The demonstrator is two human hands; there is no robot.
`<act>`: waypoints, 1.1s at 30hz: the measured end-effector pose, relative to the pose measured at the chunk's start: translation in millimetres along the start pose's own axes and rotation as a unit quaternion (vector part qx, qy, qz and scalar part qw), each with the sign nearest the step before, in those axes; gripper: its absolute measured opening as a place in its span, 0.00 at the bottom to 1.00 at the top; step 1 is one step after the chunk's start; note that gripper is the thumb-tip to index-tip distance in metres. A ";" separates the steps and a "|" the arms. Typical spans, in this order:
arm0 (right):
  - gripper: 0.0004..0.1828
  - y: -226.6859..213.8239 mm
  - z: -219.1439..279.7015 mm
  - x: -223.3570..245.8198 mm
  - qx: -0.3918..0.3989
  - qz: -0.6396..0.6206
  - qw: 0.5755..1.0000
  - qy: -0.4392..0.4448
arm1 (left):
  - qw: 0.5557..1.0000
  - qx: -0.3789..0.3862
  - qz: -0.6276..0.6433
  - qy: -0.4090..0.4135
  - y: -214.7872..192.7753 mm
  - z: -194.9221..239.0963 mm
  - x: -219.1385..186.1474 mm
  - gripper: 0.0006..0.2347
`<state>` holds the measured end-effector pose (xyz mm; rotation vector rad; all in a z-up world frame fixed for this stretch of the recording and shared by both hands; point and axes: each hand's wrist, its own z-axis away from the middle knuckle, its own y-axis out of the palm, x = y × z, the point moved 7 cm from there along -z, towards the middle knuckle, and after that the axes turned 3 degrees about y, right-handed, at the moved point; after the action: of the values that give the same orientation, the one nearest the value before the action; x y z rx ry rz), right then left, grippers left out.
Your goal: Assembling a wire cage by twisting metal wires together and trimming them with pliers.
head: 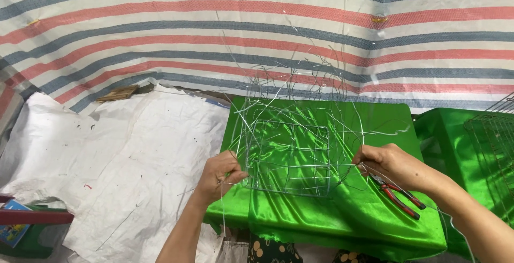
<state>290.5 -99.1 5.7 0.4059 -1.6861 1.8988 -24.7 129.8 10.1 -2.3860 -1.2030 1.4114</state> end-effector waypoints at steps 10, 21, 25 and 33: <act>0.05 5.8 2.5 19.8 -0.030 -0.032 0.999 -0.020 | 0.994 -0.079 -0.069 0.019 -17.3 -5.7 4.4 0.12; 0.10 8.6 23.3 20.7 -0.020 -0.107 0.990 0.093 | 0.982 -0.165 0.086 -0.032 -24.6 13.1 48.0 0.09; 0.12 19.1 22.9 3.4 -0.058 -0.110 0.989 0.073 | 0.978 -0.184 0.092 -0.029 -23.7 1.3 31.3 0.05; 0.20 18.1 28.9 -1.4 -0.125 -0.158 0.977 0.075 | 0.957 -0.241 0.103 -0.120 -15.5 16.9 35.8 0.36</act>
<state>276.9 -128.5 -5.0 0.3917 -1.6262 1.4330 -37.9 160.1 -16.8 -2.7907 -1.5503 1.6712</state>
